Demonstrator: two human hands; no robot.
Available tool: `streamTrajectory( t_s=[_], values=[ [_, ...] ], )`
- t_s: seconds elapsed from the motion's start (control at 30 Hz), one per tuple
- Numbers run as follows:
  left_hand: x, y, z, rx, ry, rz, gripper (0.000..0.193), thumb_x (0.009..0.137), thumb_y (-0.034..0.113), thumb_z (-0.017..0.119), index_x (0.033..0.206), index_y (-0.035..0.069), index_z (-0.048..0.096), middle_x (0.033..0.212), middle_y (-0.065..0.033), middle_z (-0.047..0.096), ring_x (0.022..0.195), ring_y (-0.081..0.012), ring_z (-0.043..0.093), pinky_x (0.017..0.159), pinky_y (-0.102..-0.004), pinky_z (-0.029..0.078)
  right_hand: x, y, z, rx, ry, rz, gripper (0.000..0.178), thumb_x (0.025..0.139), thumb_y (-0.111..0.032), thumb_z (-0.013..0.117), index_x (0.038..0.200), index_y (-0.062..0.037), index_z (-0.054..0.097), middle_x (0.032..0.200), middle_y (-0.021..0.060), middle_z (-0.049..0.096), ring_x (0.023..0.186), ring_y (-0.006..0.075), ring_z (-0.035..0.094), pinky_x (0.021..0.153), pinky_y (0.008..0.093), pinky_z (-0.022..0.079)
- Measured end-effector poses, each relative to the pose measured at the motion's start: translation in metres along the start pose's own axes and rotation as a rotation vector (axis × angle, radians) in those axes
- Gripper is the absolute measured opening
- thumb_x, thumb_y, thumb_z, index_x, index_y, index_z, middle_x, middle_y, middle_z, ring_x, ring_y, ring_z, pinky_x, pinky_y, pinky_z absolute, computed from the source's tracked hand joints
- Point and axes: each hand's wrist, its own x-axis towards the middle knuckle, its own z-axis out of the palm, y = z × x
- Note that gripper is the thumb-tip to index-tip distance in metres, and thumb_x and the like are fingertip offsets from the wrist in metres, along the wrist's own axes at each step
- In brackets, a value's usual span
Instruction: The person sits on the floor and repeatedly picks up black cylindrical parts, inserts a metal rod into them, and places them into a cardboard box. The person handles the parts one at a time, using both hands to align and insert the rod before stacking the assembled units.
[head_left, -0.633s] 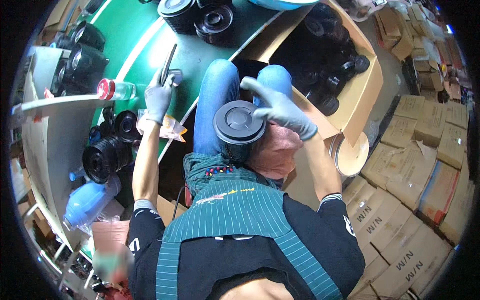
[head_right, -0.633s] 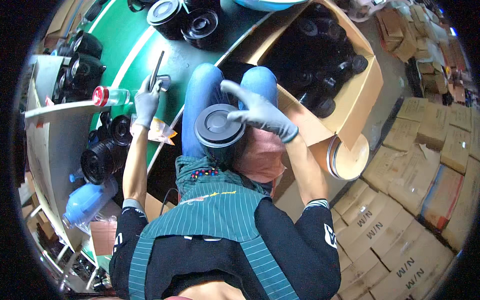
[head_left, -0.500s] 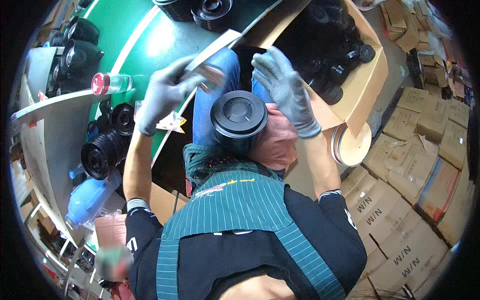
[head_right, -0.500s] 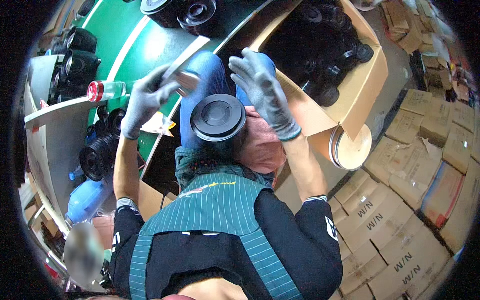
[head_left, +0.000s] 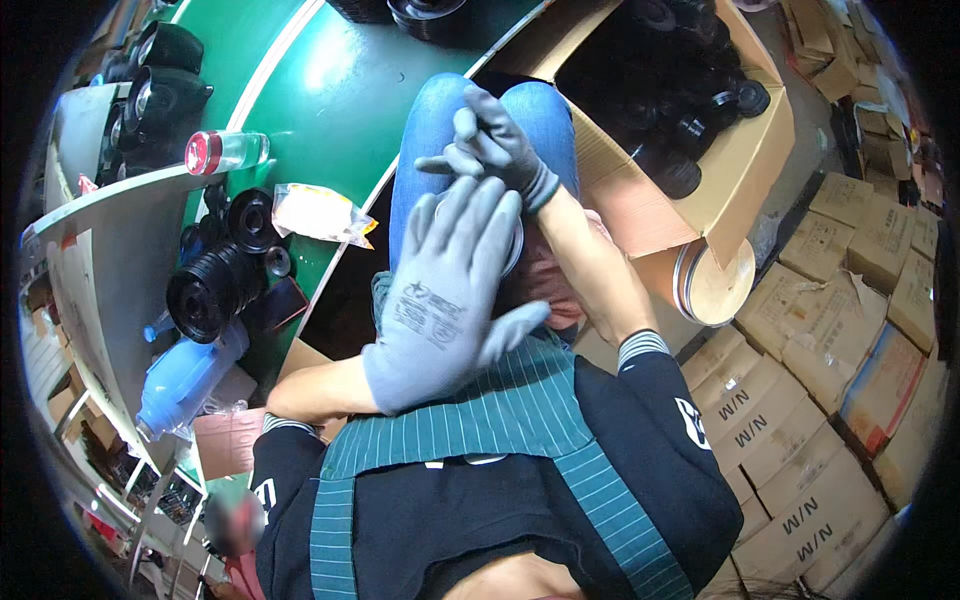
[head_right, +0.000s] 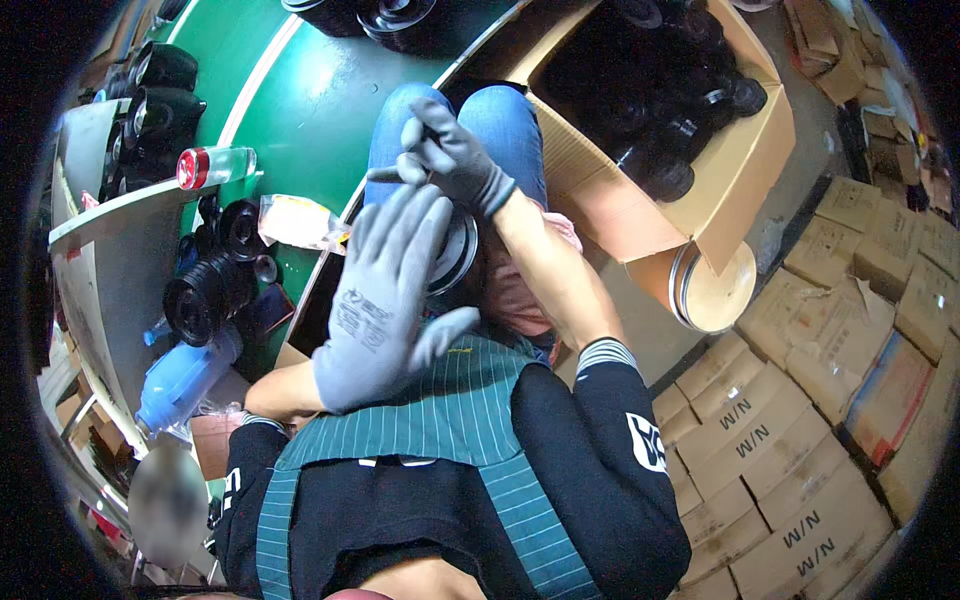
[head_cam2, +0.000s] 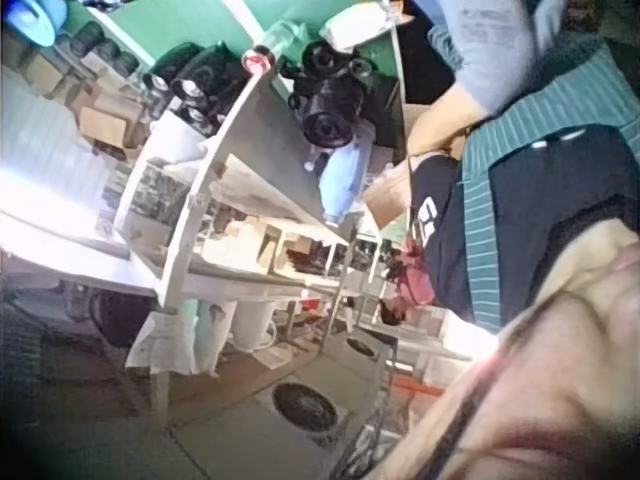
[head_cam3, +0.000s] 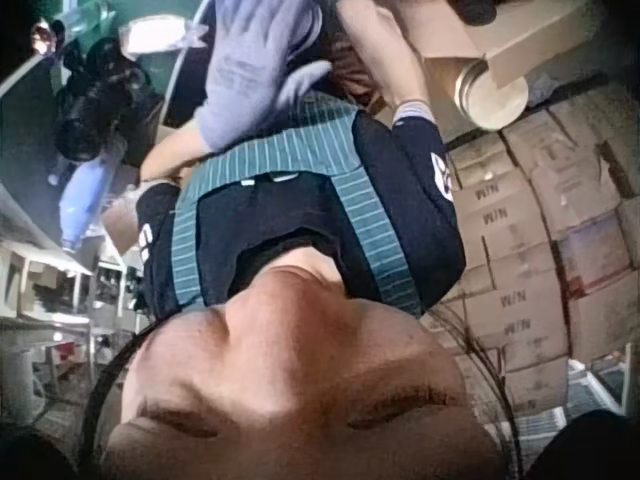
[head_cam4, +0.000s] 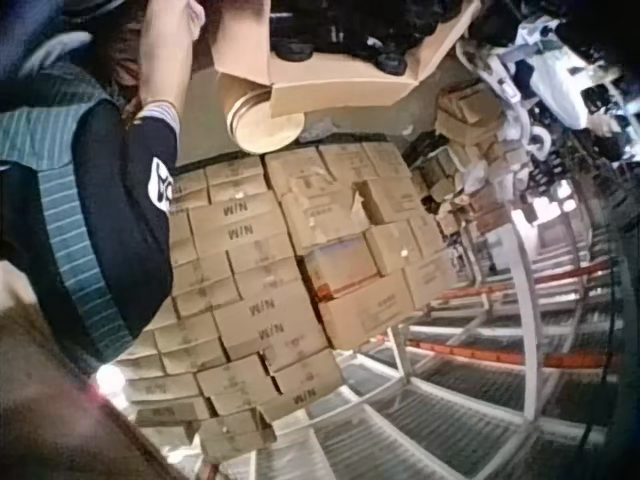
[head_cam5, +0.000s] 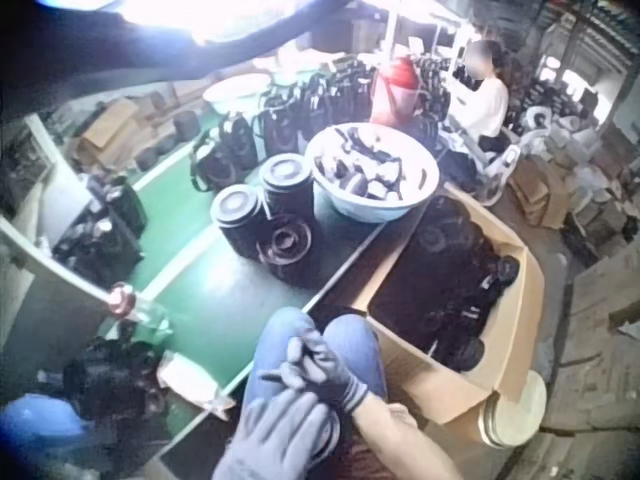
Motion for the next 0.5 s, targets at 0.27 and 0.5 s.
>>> streamTrajectory(
  t_s=[0.27,0.5],
  values=[
    [0.003,-0.08,0.02,-0.256,0.38,-0.182,0.063,0.105,0.033,0.061,0.155,-0.004,0.047,0.141,-0.0287,0.062,0.131,-0.0478,0.06,0.114,-0.0523,0.045,-0.044,-0.074,0.032,0.274,-0.037,0.062,0.051,0.12,-0.041,0.031,0.084,-0.0146,0.058,0.066,0.0023,0.057,0.085,0.0215,0.067,0.119,0.0609,0.045],
    [0.08,-0.149,0.043,-1.178,-0.071,0.011,0.054,0.117,0.042,0.039,0.151,0.004,0.056,0.131,-0.019,0.071,0.126,-0.0291,0.069,0.112,-0.0419,0.053,-0.057,-0.151,0.103,-0.772,-0.508,-0.186,0.022,0.079,-0.011,0.072,0.06,-0.0108,0.061,0.062,0.0038,0.05,0.101,0.0331,0.07,0.122,0.0669,0.035]
  ],
)
